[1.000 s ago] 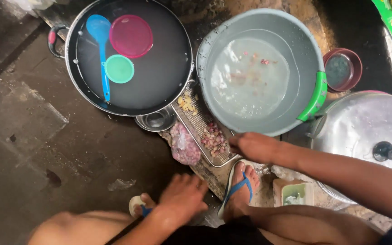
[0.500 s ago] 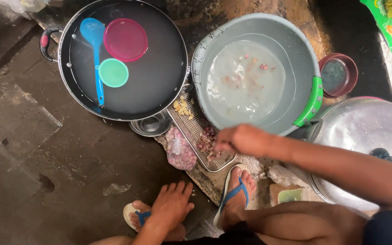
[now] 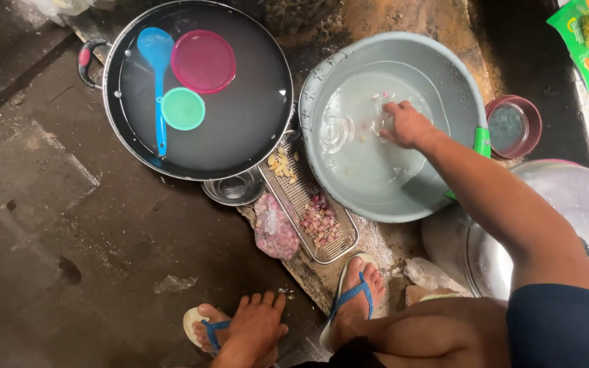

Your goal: Washing shallots in a basin of water after removing them from a plastic bag.

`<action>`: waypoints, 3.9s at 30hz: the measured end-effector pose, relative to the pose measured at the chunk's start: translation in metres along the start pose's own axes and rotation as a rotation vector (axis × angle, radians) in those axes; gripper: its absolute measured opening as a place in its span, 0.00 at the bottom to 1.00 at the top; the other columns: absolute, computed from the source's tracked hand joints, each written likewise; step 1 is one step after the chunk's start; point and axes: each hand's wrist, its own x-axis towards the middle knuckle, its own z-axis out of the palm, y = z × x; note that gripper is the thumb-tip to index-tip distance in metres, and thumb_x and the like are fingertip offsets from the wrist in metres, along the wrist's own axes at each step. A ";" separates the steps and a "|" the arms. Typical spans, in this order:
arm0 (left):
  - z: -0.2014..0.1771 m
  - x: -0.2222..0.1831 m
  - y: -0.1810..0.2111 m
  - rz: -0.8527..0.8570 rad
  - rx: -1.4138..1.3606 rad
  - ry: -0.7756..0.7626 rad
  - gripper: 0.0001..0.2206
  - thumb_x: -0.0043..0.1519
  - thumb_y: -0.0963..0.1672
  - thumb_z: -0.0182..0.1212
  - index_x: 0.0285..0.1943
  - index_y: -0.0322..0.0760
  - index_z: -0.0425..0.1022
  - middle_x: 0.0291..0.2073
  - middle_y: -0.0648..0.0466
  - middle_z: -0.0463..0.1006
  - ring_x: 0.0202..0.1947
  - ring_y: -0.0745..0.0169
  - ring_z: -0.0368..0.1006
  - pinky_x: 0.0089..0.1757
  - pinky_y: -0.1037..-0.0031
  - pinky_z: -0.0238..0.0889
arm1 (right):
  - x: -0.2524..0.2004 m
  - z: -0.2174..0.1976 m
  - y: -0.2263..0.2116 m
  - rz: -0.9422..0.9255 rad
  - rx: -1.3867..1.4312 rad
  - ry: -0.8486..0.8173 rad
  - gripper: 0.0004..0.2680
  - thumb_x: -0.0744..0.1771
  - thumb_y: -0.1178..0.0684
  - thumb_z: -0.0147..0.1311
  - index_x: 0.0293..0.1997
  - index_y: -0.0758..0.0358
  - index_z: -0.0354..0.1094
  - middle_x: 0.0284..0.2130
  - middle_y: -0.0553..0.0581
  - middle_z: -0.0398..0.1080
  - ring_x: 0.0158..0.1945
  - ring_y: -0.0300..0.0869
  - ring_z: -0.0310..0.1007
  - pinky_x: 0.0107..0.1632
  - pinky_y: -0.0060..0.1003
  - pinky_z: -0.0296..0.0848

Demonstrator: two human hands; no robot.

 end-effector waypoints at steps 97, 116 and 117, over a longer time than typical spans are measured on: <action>-0.045 -0.001 0.004 0.031 0.102 -0.155 0.28 0.65 0.50 0.53 0.71 0.33 0.56 0.57 0.37 0.66 0.57 0.37 0.63 0.57 0.46 0.49 | -0.147 -0.077 -0.178 -0.319 0.276 -0.656 0.04 0.62 0.54 0.59 0.36 0.61 0.73 0.28 0.62 0.79 0.33 0.51 0.79 0.41 0.47 0.77; -0.026 0.005 0.004 0.034 0.134 0.014 0.28 0.60 0.51 0.60 0.65 0.32 0.63 0.51 0.39 0.70 0.48 0.41 0.67 0.50 0.51 0.53 | -0.160 -0.063 -0.178 -0.606 0.367 -0.535 0.14 0.60 0.67 0.48 0.46 0.61 0.71 0.39 0.58 0.76 0.34 0.49 0.76 0.39 0.43 0.76; -0.015 0.007 0.002 0.048 0.181 0.167 0.28 0.55 0.52 0.65 0.59 0.32 0.68 0.44 0.42 0.73 0.40 0.44 0.70 0.44 0.56 0.58 | -0.157 -0.059 -0.171 -0.581 0.360 -0.459 0.16 0.58 0.68 0.49 0.46 0.57 0.72 0.40 0.49 0.79 0.25 0.38 0.74 0.32 0.33 0.74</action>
